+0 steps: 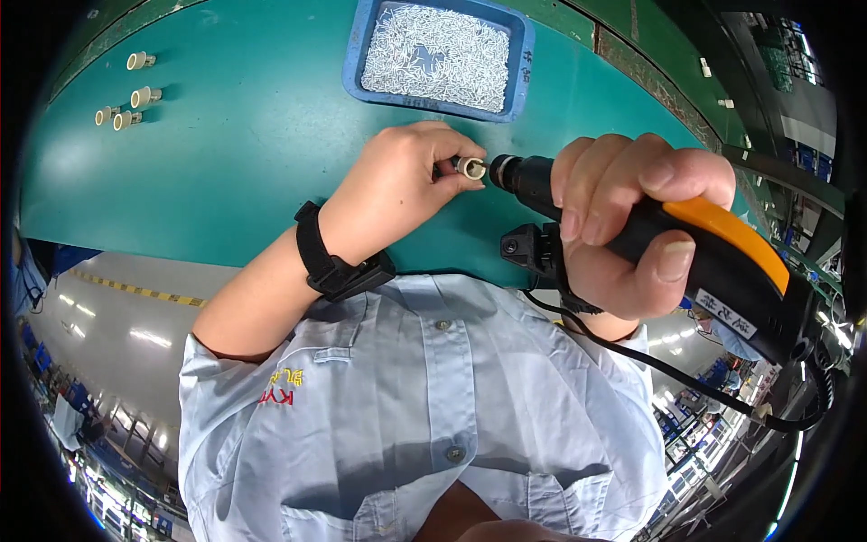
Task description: The person picks up a small metal pin from a tray, inserts it into a plastic component, and uses a power screwdriver to secure it before placing the finished part onto the conveyor belt.
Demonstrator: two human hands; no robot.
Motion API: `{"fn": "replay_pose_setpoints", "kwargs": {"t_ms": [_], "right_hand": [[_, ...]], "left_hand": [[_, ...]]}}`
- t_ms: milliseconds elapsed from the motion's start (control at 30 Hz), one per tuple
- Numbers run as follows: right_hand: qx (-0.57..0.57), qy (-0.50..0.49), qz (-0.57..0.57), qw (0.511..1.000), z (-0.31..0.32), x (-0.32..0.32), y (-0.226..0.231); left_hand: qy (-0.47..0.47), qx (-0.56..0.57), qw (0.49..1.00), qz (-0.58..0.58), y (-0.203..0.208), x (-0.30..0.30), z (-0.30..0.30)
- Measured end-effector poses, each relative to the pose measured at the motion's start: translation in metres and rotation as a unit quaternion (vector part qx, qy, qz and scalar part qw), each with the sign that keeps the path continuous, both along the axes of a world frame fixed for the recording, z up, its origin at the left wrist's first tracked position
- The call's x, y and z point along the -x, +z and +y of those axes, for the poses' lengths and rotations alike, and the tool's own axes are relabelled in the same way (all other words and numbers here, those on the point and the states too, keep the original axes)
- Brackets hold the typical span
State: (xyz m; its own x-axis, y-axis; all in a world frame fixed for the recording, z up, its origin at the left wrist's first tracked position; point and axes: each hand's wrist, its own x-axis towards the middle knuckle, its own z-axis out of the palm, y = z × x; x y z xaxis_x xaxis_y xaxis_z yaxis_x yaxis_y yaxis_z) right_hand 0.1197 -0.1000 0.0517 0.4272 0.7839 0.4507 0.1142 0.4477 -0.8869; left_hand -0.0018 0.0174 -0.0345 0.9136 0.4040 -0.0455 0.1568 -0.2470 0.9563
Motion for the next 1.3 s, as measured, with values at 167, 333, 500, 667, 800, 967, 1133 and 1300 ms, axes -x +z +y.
{"fn": "replay_pose_setpoints", "kwargs": {"t_ms": [167, 333, 500, 667, 800, 967, 1133, 1300], "right_hand": [[0.024, -0.016, 0.002, 1.000, 0.004, 0.002, 0.000], [0.036, -0.026, -0.004, 0.999, 0.011, 0.005, 0.002], [0.060, -0.034, -0.006, 0.998, 0.017, 0.010, 0.003], [0.062, -0.047, -0.001, 0.997, 0.022, 0.015, 0.000], [0.049, -0.047, -0.014, 0.998, 0.027, 0.014, -0.003], [-0.035, 0.021, 0.030, 0.999, 0.008, 0.003, 0.004], [-0.197, -0.014, 0.073, 0.977, -0.026, -0.019, 0.013], [-0.109, -0.062, 0.066, 0.990, -0.031, -0.027, -0.004]], "left_hand": [[0.003, -0.004, 1.000, -0.014, -0.006, 0.000, -0.001], [0.007, -0.007, 1.000, -0.026, -0.009, 0.001, 0.000], [0.001, -0.028, 0.999, -0.038, -0.010, 0.001, 0.001], [0.001, -0.034, 0.999, -0.038, -0.008, 0.003, 0.003], [-0.004, -0.045, 0.998, -0.041, -0.010, 0.004, 0.004], [0.023, -0.175, 0.976, -0.131, -0.014, 0.009, 0.003], [0.006, -0.158, 0.983, -0.089, 0.014, 0.021, 0.007], [0.001, -0.157, 0.986, -0.060, 0.023, 0.016, 0.013]]}}
